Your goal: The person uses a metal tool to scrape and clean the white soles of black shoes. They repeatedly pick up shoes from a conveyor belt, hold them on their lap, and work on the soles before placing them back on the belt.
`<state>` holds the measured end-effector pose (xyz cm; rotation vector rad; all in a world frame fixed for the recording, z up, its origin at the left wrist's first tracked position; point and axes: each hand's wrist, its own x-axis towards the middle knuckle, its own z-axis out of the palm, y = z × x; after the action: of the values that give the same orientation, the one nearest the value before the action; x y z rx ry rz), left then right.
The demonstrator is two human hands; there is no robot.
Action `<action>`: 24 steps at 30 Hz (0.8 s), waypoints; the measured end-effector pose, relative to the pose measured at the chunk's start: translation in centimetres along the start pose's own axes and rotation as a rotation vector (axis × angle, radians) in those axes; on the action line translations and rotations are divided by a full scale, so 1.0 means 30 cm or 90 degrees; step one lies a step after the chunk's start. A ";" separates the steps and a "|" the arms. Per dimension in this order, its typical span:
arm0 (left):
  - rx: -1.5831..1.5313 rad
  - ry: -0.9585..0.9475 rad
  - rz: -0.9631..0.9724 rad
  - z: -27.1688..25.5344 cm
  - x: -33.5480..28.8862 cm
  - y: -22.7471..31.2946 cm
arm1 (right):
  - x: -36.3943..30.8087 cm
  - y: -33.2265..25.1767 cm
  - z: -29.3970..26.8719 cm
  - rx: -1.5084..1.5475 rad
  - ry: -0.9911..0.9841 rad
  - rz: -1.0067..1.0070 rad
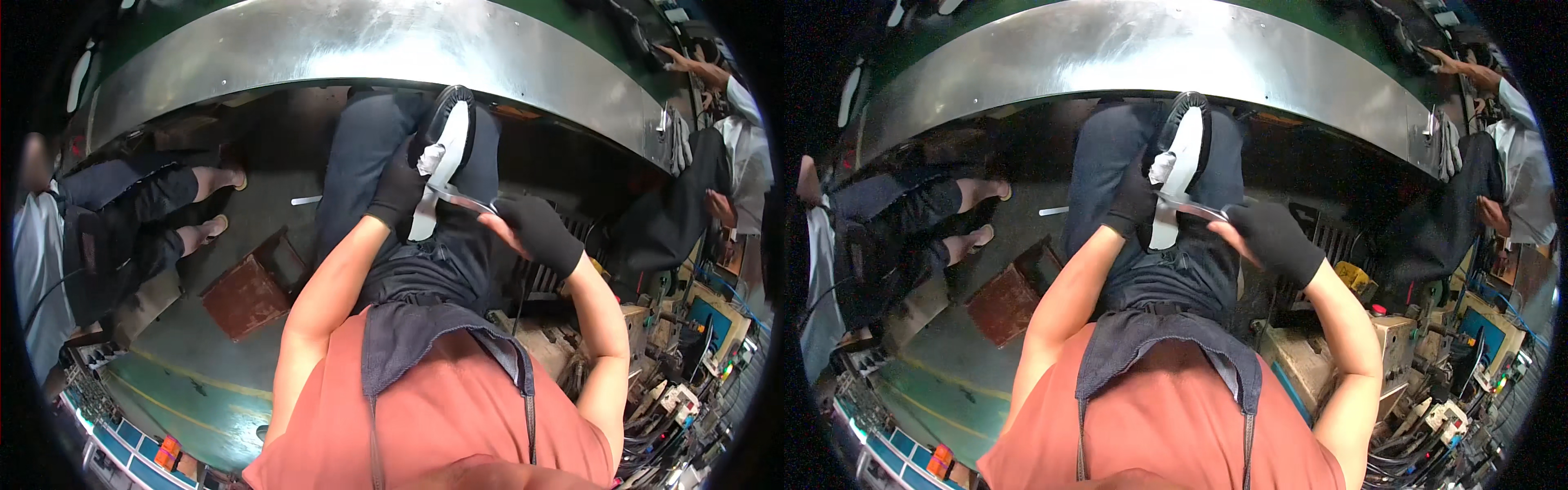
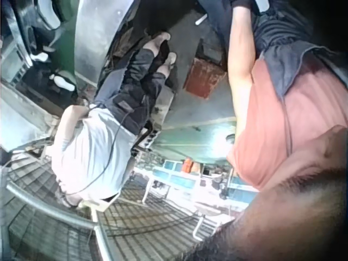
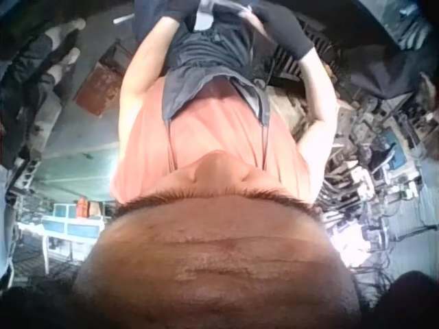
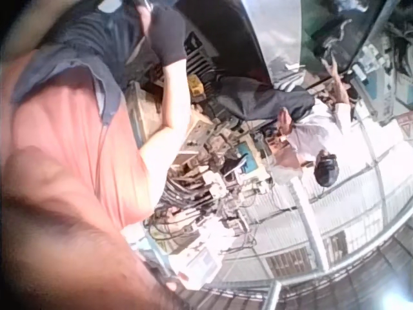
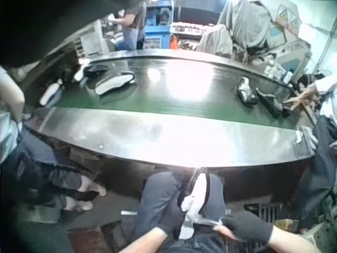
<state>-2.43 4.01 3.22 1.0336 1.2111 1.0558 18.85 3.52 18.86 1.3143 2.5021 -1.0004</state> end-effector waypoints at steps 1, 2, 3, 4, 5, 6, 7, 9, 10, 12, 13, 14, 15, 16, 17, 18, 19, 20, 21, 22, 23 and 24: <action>-0.035 -0.010 0.031 -0.012 0.019 -0.088 | 0.026 -0.092 -0.062 0.003 0.034 -0.045; -0.072 -0.024 0.063 -0.023 0.035 -0.131 | 0.053 -0.139 -0.072 0.056 0.095 -0.131; -0.056 -0.055 0.055 -0.025 0.032 -0.102 | 0.073 -0.166 -0.079 0.110 0.158 -0.208; -0.039 -0.090 0.047 -0.027 0.014 -0.043 | 0.085 -0.171 -0.087 0.163 0.224 -0.282; -0.021 -0.123 0.040 -0.032 -0.005 0.019 | 0.111 -0.121 -0.073 0.191 0.250 -0.377; 0.007 -0.151 0.026 -0.056 -0.022 0.041 | 0.115 -0.091 -0.046 0.180 0.199 -0.262; 0.039 -0.170 0.013 -0.070 -0.031 0.033 | 0.113 -0.054 -0.015 0.168 0.145 -0.151; 0.088 -0.163 0.016 -0.082 -0.041 0.028 | 0.094 0.032 0.047 0.169 -0.014 0.138; 0.099 -0.097 0.063 -0.075 -0.054 0.033 | 0.059 0.049 0.122 0.322 0.025 0.207; 0.065 -0.095 0.079 -0.069 -0.060 0.054 | -0.035 0.070 0.288 0.624 0.104 0.348; 0.051 -0.096 0.088 -0.073 -0.060 0.063 | -0.060 0.073 0.363 0.693 0.098 0.406; 0.050 -0.086 0.055 -0.074 -0.071 0.050 | -0.084 0.069 0.441 0.763 0.093 0.464; 0.050 -0.080 0.028 -0.073 -0.074 0.025 | -0.102 0.072 0.534 0.758 0.155 0.437; 0.051 -0.079 0.005 -0.080 -0.062 0.015 | -0.100 0.067 0.607 0.753 0.224 0.408; -0.001 -0.100 0.005 -0.083 -0.054 0.057 | -0.098 0.054 0.627 0.664 0.311 0.358; -0.043 -0.083 0.017 -0.071 -0.056 0.101 | -0.096 0.050 0.631 0.659 0.315 0.365; -0.111 -0.057 -0.009 -0.062 -0.049 0.116 | -0.084 0.021 0.603 0.719 0.340 0.379; -0.179 -0.034 -0.036 -0.053 -0.021 0.134 | -0.078 -0.006 0.573 0.781 0.364 0.391; -0.220 -0.030 -0.089 -0.034 0.045 0.171 | -0.081 0.015 0.586 0.774 0.363 0.382; -0.224 -0.066 -0.130 -0.001 0.118 0.314 | -0.084 0.038 0.595 0.781 0.358 0.387; -0.226 -0.095 -0.170 0.020 0.184 0.461 | -0.091 0.051 0.602 0.785 0.341 0.392; -0.389 -0.158 -0.244 0.030 0.293 0.503 | -0.097 0.067 0.608 0.784 0.318 0.391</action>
<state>-2.00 15.65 16.29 0.4169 0.7648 0.8786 19.05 -8.93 5.05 2.6283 1.2671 -2.3205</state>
